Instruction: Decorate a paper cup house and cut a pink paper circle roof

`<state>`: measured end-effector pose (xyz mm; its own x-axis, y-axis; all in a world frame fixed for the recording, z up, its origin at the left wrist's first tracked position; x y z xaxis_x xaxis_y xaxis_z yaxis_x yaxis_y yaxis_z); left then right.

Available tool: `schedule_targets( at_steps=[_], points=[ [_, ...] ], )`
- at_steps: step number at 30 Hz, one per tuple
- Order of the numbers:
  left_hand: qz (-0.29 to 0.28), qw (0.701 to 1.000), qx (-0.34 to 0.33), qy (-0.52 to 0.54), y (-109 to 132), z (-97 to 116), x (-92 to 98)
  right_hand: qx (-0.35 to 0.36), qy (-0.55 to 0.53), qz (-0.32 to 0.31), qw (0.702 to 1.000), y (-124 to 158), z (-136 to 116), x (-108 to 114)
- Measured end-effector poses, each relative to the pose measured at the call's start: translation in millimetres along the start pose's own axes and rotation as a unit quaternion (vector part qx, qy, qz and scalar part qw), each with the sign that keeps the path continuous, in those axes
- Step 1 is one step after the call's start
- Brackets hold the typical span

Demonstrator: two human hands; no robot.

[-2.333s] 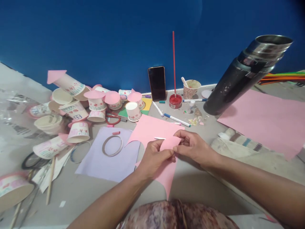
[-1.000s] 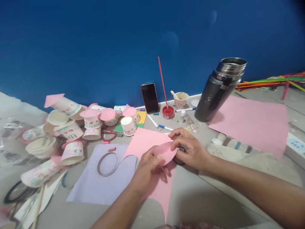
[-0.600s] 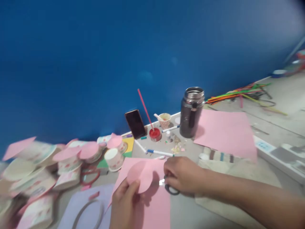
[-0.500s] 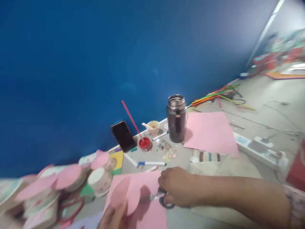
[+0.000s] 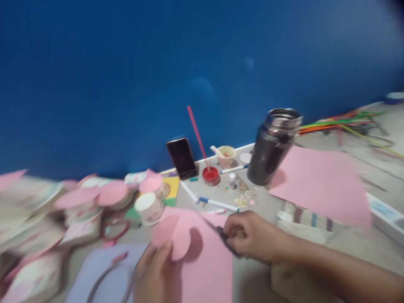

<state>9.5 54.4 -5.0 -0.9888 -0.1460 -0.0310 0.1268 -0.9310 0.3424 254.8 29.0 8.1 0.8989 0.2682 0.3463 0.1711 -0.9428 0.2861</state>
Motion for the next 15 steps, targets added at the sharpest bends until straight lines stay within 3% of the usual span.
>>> schedule_targets(
  at_steps=[2, 5, 11, 15],
  points=[
    [0.011, 1.0, 0.004, 0.02, 4, 6, -6.5, -0.035, -0.175, -0.055, 0.982, 0, 5, -1],
    [-0.005, 0.997, -0.008, 0.079, 3, 6, -10.1, -0.051, -0.266, -0.065, 0.961, -1, 9, -2],
    [-0.009, 0.991, -0.023, 0.128, 10, 4, -10.0, -0.014, -0.236, -0.071, 0.969, 4, 27, -12],
    [-0.019, 0.991, -0.041, 0.128, 11, 11, -9.6, -0.052, -0.26, -0.081, 0.961, 1, 32, -20]
  ],
)
Point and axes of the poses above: each hand's wrist, its own y-axis away from the middle knuckle, its own x-axis out of the back of the hand, z = x × y, the point moved 1 cm from there along -y, towards the middle knuckle, and after that the axes turned 5 degrees about x, right-handed, at the moved point
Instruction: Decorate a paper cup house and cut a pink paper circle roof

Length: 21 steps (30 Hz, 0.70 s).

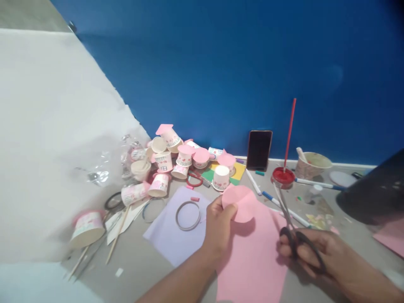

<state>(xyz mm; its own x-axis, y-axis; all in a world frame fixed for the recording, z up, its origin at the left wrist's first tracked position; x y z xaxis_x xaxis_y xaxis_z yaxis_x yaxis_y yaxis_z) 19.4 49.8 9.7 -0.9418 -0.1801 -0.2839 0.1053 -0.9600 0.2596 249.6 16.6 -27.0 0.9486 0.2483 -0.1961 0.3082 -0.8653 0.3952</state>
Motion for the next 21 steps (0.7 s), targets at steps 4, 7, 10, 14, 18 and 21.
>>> schedule_targets(
  at_steps=[4, 7, 10, 14, 18, 21],
  points=[
    [0.004, 1.0, 0.013, 0.028, 2, 2, 3.4, 0.03, -0.018, -0.041, 0.999, 6, -14, -15],
    [0.017, 0.999, 0.028, 0.023, -5, 2, 8.0, 0.089, -0.015, -0.047, 0.995, 4, -26, -16],
    [0.019, 0.999, 0.037, 0.015, -5, 8, 7.2, 0.083, 0.038, -0.057, 0.994, 6, -28, -13],
    [0.026, 0.999, 0.026, 0.039, 10, 12, -3.2, 0.09, 0.107, -0.065, 0.988, 13, -10, -4],
    [-0.02, 0.995, 0.016, 0.094, 6, 4, -4.8, 0.108, 0.179, -0.103, 0.972, 7, 5, 4],
    [-0.029, 0.996, 0.003, 0.082, 4, 0, 0.8, 0.087, 0.199, -0.087, 0.972, 12, -1, -6]
  ],
)
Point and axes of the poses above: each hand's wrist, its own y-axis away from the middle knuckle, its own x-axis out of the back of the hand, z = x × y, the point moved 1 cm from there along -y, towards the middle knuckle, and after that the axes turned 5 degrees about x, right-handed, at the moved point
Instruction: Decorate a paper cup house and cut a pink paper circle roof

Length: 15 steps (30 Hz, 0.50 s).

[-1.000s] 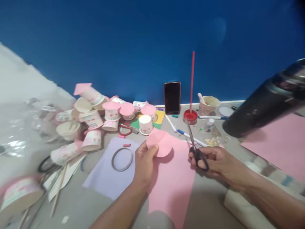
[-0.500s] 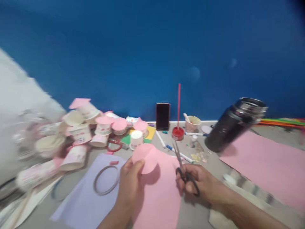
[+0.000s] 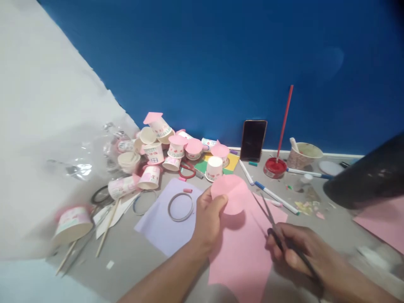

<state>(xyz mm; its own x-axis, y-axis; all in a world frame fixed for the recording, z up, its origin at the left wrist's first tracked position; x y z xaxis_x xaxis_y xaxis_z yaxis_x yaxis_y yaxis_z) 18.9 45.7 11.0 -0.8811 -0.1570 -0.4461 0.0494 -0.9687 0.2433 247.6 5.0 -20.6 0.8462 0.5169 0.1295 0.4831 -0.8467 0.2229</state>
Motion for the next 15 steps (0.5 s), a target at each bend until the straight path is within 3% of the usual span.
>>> schedule_targets(
  at_steps=[5, 15],
  points=[
    [-0.002, 0.999, -0.014, -0.041, 0, 0, 4.6, -0.035, 0.002, 0.022, 0.999, 0, -23, -8],
    [0.009, 0.995, -0.026, -0.093, 3, 1, -0.6, -0.06, 0.008, -0.009, 0.998, 2, -26, -12]
  ],
)
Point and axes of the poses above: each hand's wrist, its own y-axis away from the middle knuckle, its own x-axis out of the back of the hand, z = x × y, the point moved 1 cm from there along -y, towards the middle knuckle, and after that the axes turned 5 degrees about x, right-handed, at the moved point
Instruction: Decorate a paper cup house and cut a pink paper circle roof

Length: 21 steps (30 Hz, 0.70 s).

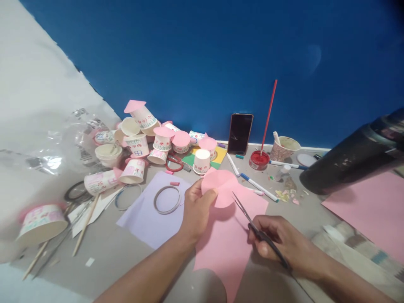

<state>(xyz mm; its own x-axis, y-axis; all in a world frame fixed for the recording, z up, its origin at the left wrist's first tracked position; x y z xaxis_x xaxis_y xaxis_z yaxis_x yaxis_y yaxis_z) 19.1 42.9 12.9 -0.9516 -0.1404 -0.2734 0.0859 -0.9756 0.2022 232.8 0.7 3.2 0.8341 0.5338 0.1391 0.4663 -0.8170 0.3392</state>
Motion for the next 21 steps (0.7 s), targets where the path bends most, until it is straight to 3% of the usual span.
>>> schedule_targets(
  at_steps=[6, 21],
  points=[
    [-0.038, 0.999, -0.002, -0.022, 6.3, -0.9, -1.8, -0.006, -0.009, -0.009, 1.0, 0.9, -2.6, -2.5],
    [-0.022, 0.999, 0.012, -0.039, 10.2, 5.4, -3.5, -0.01, 0.003, -0.008, 1.0, 0.3, -5.1, -4.8]
  ],
)
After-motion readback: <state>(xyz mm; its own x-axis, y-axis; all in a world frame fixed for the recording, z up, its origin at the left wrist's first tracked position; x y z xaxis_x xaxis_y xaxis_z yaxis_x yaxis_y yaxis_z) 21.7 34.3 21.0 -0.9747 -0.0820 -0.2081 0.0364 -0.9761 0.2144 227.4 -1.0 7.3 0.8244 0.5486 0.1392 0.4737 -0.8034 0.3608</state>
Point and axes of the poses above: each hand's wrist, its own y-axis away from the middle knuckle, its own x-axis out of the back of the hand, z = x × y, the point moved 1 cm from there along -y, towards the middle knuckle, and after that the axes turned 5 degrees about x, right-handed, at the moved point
